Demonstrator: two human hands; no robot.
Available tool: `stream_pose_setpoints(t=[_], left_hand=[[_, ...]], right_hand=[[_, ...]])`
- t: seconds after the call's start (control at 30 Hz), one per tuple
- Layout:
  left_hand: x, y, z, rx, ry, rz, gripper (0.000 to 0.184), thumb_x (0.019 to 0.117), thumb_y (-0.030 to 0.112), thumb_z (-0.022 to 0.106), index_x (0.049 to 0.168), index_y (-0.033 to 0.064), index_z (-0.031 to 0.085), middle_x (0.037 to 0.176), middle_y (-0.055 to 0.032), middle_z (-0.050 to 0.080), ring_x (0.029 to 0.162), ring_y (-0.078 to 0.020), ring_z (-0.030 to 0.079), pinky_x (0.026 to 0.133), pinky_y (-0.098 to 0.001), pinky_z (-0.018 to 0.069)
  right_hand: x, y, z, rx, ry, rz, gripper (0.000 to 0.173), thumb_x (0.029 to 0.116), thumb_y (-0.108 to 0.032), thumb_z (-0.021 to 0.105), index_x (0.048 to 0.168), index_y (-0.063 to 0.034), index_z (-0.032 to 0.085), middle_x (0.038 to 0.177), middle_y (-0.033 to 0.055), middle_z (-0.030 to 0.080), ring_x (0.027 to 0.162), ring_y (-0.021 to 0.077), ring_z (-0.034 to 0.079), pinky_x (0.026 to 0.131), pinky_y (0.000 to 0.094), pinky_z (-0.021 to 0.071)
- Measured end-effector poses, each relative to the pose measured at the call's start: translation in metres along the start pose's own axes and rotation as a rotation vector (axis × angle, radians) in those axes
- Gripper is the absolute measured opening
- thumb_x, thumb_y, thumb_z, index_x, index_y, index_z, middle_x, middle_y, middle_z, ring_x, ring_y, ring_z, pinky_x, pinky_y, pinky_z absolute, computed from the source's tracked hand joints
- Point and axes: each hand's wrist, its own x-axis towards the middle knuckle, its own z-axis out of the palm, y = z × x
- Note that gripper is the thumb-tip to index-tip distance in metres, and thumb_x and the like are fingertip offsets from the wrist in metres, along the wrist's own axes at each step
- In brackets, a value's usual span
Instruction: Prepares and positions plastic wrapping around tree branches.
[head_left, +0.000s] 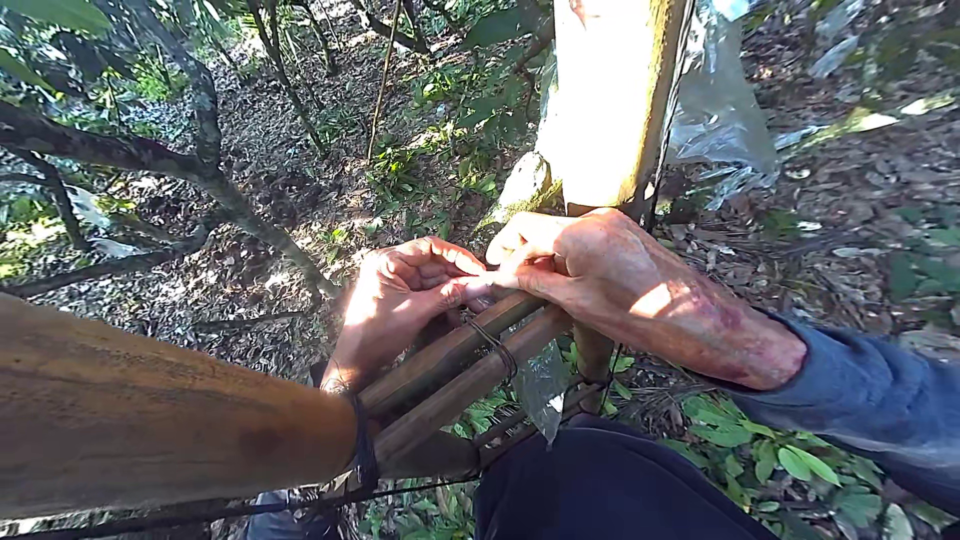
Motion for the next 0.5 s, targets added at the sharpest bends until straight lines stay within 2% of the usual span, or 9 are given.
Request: stream_pose_setpoints(t=[0.1, 0.13, 0.2, 0.3, 0.5], left_hand=[[-0.0007, 0.0009, 0.0011, -0.016, 0.018, -0.01, 0.023, 0.0873, -0.007, 0.073, 0.11, -0.0052, 0.07, 0.091, -0.0169, 0.076, 0.071, -0.0204, 0.075, 0.064, -0.031, 0.0645], [-0.0004, 0.0017, 0.0017, -0.026, 0.015, -0.02, 0.031, 0.0868, -0.007, 0.074, 0.117, -0.0031, 0.066, 0.091, -0.017, 0.076, 0.071, -0.0211, 0.075, 0.064, -0.0312, 0.0644], [0.0015, 0.0029, 0.0013, -0.053, -0.008, -0.044, 0.046, 0.0871, -0.008, 0.073, 0.127, 0.0048, 0.055, 0.091, -0.0176, 0.076, 0.072, -0.0224, 0.075, 0.062, -0.0307, 0.0635], [0.0026, 0.0043, 0.0018, -0.055, -0.004, -0.057, 0.052, 0.0868, -0.009, 0.072, 0.13, 0.0092, 0.049, 0.09, -0.0178, 0.075, 0.071, -0.0229, 0.075, 0.061, -0.03, 0.0628], [0.0039, 0.0047, 0.0023, -0.018, -0.013, -0.041, 0.053, 0.0855, -0.007, 0.075, 0.129, 0.0096, 0.051, 0.086, -0.016, 0.075, 0.063, -0.0191, 0.072, 0.052, -0.0252, 0.0587]], right_hand=[[-0.0007, -0.0001, 0.0029, 0.033, 0.03, 0.025, 0.009, 0.0988, -0.023, 0.062, 0.101, -0.0204, 0.071, 0.078, -0.0106, 0.064, 0.068, 0.0, 0.06, 0.058, 0.0209, 0.049], [-0.0008, -0.0004, 0.0035, 0.053, 0.026, 0.036, 0.011, 0.0996, -0.025, 0.062, 0.105, -0.0212, 0.071, 0.078, -0.0112, 0.064, 0.067, -0.0007, 0.059, 0.058, 0.0203, 0.0487], [-0.0005, -0.0003, 0.0023, 0.084, 0.005, 0.036, 0.012, 0.0996, -0.028, 0.064, 0.106, -0.0217, 0.071, 0.076, -0.0117, 0.063, 0.065, -0.0015, 0.057, 0.057, 0.0191, 0.0476], [0.0, 0.0012, -0.0017, 0.107, -0.035, 0.015, 0.015, 0.0985, -0.034, 0.067, 0.102, -0.0219, 0.073, 0.076, -0.012, 0.065, 0.065, -0.002, 0.059, 0.058, 0.0179, 0.0493], [0.0025, 0.0002, 0.0033, 0.013, 0.008, -0.035, 0.016, 0.099, -0.026, 0.064, 0.092, -0.0191, 0.076, 0.076, -0.0098, 0.066, 0.067, -0.0005, 0.059, 0.058, 0.0193, 0.0474]])
